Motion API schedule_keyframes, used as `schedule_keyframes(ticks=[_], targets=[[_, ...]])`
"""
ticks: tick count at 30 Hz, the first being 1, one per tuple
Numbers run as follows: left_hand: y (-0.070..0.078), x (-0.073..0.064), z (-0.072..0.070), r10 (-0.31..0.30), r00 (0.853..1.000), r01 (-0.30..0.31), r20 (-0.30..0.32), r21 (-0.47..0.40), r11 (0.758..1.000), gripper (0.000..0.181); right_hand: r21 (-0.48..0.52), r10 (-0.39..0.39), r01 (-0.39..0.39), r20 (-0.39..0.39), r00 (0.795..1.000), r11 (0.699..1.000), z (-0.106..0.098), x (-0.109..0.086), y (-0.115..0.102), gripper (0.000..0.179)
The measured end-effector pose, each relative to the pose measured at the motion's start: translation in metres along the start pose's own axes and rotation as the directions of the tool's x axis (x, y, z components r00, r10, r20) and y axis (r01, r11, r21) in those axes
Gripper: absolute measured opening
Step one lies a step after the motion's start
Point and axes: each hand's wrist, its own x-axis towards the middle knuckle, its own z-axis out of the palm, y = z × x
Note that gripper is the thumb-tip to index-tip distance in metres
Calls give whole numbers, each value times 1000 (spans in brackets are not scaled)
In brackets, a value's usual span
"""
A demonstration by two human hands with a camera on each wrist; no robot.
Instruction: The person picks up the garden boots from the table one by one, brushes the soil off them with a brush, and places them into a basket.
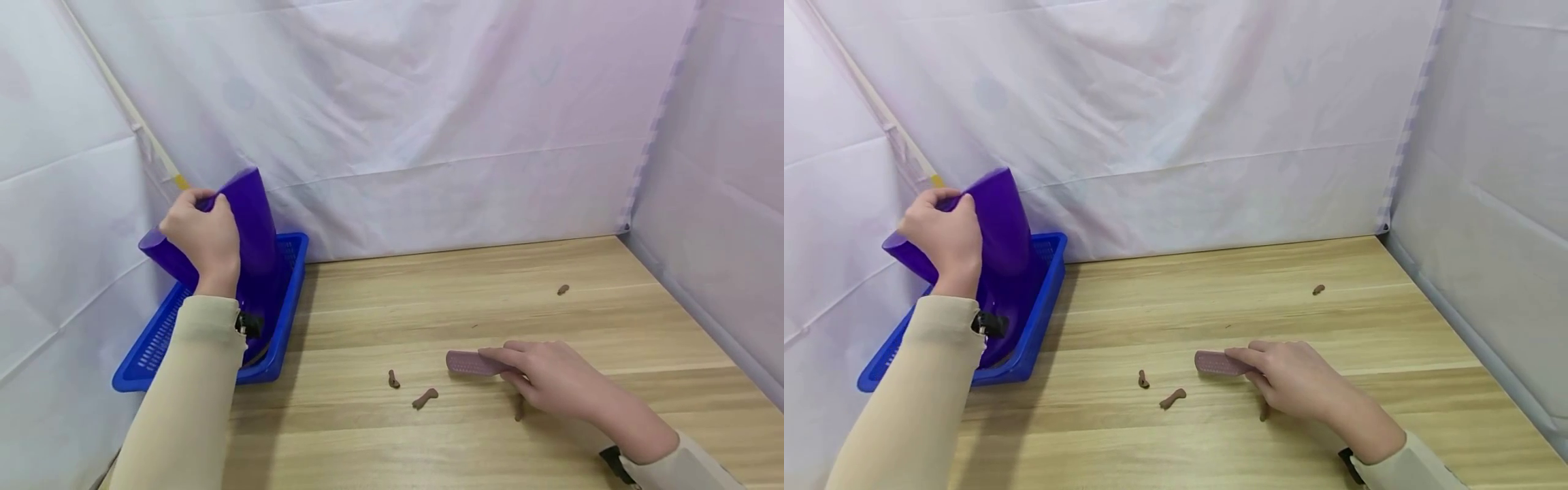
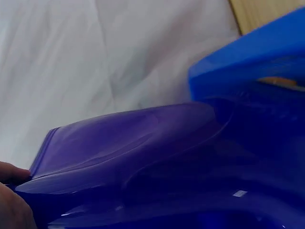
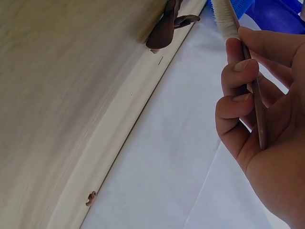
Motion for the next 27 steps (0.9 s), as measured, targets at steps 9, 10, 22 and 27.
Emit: schedule_keyframes(ticks=[9, 10, 22, 27], targets=[[8, -8, 0, 156, 965, -207, 210, 247, 947, 24, -14, -12, 12, -35, 999, 1000, -3, -1, -1, 41], [8, -8, 0, 155, 961, -215, 227, 265, 940, 24, -17, -18, 17, -41, 999, 1000, -3, 0, -1, 41], [12, -15, 5, 348, 878, -433, 328, 236, 870, 24, -22, 5, -7, -67, 998, 1000, -10, 7, 2, 40], [22, -40, 6, 453, 837, -510, 308, 138, 849, 19, 6, 57, -57, -40, 998, 998, -13, 11, 1, 42]])
